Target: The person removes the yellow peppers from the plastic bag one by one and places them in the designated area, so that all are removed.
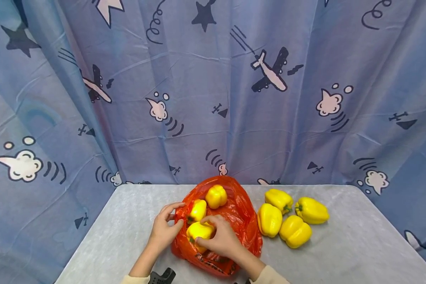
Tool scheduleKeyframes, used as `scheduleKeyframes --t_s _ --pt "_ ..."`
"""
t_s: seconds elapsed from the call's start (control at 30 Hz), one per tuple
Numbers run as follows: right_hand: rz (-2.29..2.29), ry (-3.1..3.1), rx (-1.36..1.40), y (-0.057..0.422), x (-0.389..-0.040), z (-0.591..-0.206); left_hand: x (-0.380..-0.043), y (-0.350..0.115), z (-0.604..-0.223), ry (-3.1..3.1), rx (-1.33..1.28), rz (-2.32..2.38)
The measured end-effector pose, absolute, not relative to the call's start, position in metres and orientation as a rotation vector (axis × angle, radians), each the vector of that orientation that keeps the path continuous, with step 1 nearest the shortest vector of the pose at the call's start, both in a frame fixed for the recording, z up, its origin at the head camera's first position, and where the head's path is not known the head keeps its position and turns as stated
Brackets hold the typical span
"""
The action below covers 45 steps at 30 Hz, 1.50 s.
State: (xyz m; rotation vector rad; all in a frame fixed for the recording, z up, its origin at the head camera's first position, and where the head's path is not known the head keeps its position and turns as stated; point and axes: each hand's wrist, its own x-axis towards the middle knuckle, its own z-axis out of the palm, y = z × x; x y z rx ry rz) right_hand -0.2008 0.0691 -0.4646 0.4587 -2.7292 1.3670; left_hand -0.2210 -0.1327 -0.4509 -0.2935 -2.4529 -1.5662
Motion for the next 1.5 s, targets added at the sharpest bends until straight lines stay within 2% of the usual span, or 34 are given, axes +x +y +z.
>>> scheduleKeyframes --t_s 0.5,1.13,1.5 --pt "1.399 -2.611 0.484 0.092 -0.192 -0.44 -0.223 -0.133 -0.452 -2.399 -0.326 -1.614" --pt "1.469 -2.482 0.338 0.14 -0.184 -0.412 -0.224 -0.13 -0.456 -2.37 -0.34 -1.598" --pt "1.417 -2.462 0.236 0.176 -0.176 -0.398 -0.204 -0.119 -0.424 -2.376 -0.354 -1.568"
